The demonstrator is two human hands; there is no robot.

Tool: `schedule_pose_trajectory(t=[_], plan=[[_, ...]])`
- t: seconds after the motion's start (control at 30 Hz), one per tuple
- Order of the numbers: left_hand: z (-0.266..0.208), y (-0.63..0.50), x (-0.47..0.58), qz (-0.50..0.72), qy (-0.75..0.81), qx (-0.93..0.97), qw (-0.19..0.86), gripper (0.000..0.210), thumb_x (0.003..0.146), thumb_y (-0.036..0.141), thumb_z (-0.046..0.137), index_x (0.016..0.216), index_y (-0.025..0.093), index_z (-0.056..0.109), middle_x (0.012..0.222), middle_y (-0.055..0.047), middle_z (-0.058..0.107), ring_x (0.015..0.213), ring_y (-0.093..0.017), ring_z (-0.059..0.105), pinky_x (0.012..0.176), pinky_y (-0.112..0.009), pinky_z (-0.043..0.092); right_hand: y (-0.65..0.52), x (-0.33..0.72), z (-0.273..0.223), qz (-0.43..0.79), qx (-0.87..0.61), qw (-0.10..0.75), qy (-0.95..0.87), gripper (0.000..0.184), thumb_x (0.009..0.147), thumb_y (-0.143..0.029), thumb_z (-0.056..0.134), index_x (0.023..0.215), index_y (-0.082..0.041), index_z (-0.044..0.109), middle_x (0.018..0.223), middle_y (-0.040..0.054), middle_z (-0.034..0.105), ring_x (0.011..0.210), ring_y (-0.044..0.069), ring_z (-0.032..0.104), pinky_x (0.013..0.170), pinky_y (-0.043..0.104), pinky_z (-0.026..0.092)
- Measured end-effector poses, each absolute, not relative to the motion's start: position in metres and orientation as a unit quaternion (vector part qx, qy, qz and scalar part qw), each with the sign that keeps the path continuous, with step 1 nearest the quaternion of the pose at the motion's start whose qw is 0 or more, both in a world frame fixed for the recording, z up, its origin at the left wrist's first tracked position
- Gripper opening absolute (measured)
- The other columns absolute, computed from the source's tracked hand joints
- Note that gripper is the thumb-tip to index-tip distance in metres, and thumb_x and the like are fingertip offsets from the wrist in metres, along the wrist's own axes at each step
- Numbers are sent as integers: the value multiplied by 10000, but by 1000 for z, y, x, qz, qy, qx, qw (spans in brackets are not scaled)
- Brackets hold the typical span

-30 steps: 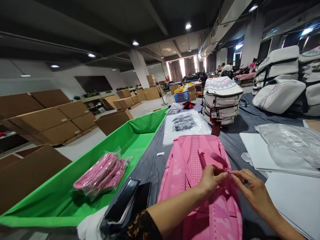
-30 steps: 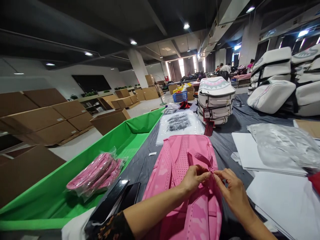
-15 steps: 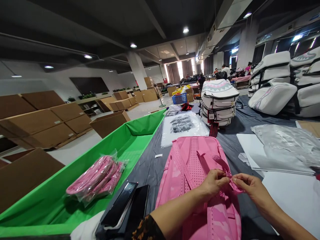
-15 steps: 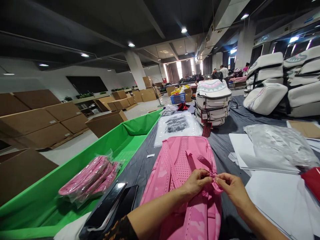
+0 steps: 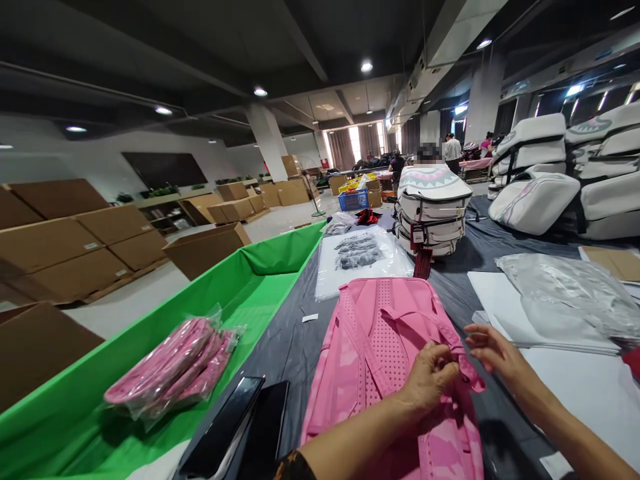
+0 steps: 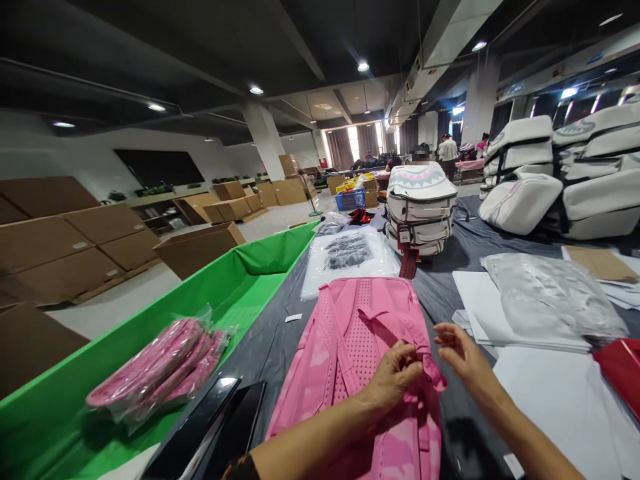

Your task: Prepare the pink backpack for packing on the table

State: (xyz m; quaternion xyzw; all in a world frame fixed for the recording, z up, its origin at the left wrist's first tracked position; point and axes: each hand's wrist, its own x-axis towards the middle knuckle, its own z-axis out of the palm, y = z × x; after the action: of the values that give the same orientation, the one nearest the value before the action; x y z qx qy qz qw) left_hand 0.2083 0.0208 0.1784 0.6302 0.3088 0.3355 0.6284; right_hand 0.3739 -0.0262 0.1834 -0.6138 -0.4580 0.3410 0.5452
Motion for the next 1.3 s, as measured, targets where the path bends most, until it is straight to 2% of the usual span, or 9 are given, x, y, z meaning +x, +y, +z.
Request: schedule_pose_trajectory(t=[0.17,0.3,0.53,0.7,0.83,1.0,1.1,1.17,1.3], plan=[[179,21,215,333,271,569,701,173,582,263,719,672,148,626,602,25,516,591,-92,411,561,-245,286,15,376,225,285,-627,385,-615,503,717,-694,605,600,-210,531,582,-7,479,584,145,406,550,293,306],[181,23,216,329,285,509,742,171,505,207,701,639,151,611,585,23,549,550,-83,442,542,-229,309,25,376,244,394,-542,324,-668,504,719,-679,709,688,-184,623,644,0,538,631,151,448,592,290,353],[188,18,210,266,326,464,779,192,500,243,603,665,160,654,480,37,506,414,-79,381,440,-227,237,26,356,207,445,-485,646,-386,594,537,-692,894,798,-229,627,704,-22,606,597,134,515,557,261,451],[188,18,207,310,285,437,795,227,568,297,755,622,149,590,566,36,524,508,-48,420,531,-204,310,27,345,194,479,-470,631,-388,571,591,-648,898,885,-239,631,782,-20,640,668,140,565,620,254,492],[191,13,215,348,303,453,763,416,486,413,907,670,127,667,633,-5,598,616,-107,517,628,-253,409,43,353,201,350,-504,593,-521,524,657,-653,848,805,-216,600,752,-20,578,686,135,513,654,262,471],[206,7,215,399,294,485,720,377,521,398,910,694,131,707,655,-4,615,639,-117,507,650,-261,417,35,364,194,197,-589,590,-516,595,659,-795,727,727,-227,565,683,10,572,636,182,533,600,318,465],[215,10,211,420,263,540,680,333,695,424,819,888,155,781,848,-46,695,839,-186,607,852,-328,486,-3,366,189,155,-585,611,-511,526,812,-757,610,876,-235,591,789,28,622,714,196,594,657,311,509],[215,14,210,411,252,596,642,212,814,333,677,905,180,791,994,-66,704,1012,-218,623,990,-364,480,-27,365,187,120,-591,594,-532,526,783,-729,667,956,-236,609,886,40,671,791,209,644,709,305,544],[207,24,209,339,216,708,581,383,814,109,492,1087,173,752,1181,-95,659,906,-181,694,869,-343,585,-53,359,186,87,-658,580,-473,564,768,-772,636,906,-225,608,710,16,642,552,175,587,490,275,502]])
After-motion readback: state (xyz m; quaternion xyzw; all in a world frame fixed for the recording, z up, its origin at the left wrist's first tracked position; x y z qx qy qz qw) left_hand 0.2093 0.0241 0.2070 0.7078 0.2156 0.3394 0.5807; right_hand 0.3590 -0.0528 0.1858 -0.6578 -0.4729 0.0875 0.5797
